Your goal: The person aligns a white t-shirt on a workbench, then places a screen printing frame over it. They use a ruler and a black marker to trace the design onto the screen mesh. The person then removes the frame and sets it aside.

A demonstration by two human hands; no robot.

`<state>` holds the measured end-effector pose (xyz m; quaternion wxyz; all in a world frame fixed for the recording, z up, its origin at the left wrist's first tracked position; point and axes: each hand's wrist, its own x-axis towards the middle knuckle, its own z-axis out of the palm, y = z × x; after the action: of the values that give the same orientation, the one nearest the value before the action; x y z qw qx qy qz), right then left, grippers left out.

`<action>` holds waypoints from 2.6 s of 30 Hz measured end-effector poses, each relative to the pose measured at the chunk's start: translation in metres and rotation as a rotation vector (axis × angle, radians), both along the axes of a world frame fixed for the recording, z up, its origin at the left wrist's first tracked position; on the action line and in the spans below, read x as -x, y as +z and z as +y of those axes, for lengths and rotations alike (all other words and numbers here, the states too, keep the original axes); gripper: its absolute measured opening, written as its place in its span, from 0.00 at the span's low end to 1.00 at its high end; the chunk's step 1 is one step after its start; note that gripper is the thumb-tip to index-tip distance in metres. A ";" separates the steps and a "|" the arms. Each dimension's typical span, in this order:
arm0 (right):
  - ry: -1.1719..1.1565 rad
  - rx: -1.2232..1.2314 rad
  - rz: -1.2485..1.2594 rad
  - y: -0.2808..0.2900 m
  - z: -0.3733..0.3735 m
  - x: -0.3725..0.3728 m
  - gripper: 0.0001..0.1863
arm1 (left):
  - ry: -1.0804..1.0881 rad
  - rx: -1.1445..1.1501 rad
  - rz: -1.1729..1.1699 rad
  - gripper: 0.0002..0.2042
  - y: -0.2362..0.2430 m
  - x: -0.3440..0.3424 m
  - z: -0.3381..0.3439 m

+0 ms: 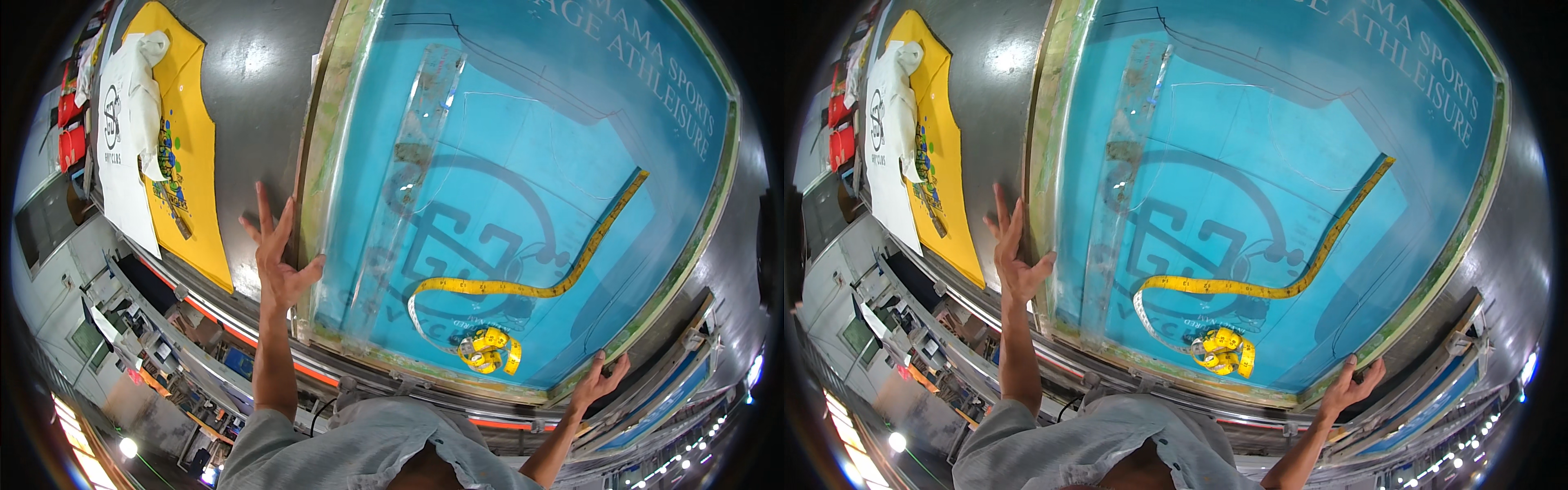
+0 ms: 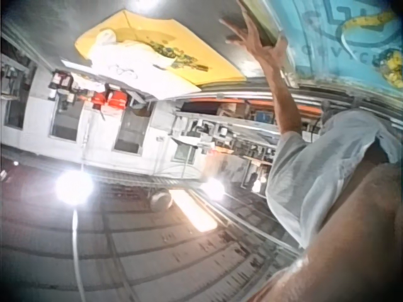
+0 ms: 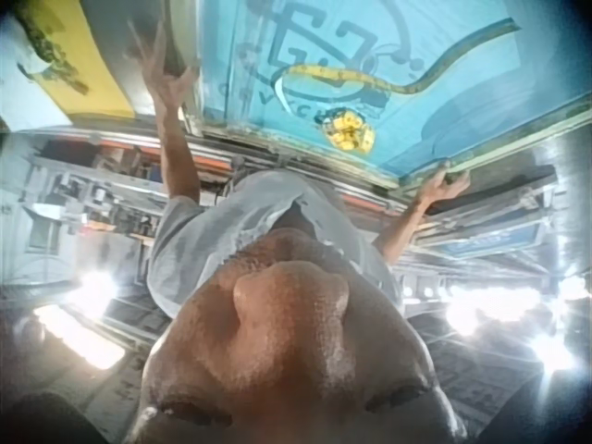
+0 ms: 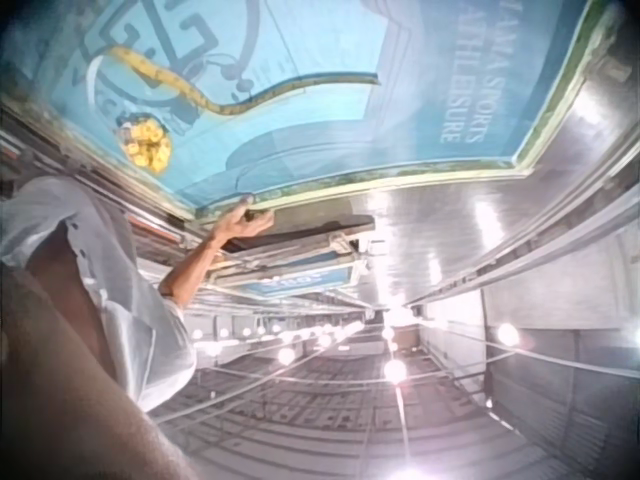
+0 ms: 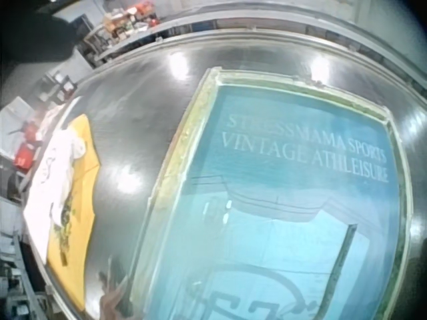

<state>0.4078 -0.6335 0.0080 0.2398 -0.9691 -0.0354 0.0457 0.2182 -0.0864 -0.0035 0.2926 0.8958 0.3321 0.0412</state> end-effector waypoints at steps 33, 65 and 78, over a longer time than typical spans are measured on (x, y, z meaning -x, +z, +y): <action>0.007 0.048 -0.038 -0.001 0.003 -0.001 0.22 | -0.015 -0.058 -0.011 0.43 -0.006 0.004 -0.001; -0.002 0.035 -0.002 0.006 0.008 -0.009 0.25 | -0.026 -0.074 -0.009 0.44 -0.007 0.006 0.005; 0.037 0.044 -0.111 0.000 0.010 -0.010 0.24 | 0.036 0.143 -0.103 0.35 -0.004 -0.004 -0.006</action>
<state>0.4175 -0.6237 0.0085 0.2151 -0.9744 -0.0659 -0.0031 0.2218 -0.0928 -0.0079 0.3716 0.8633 0.3346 0.0689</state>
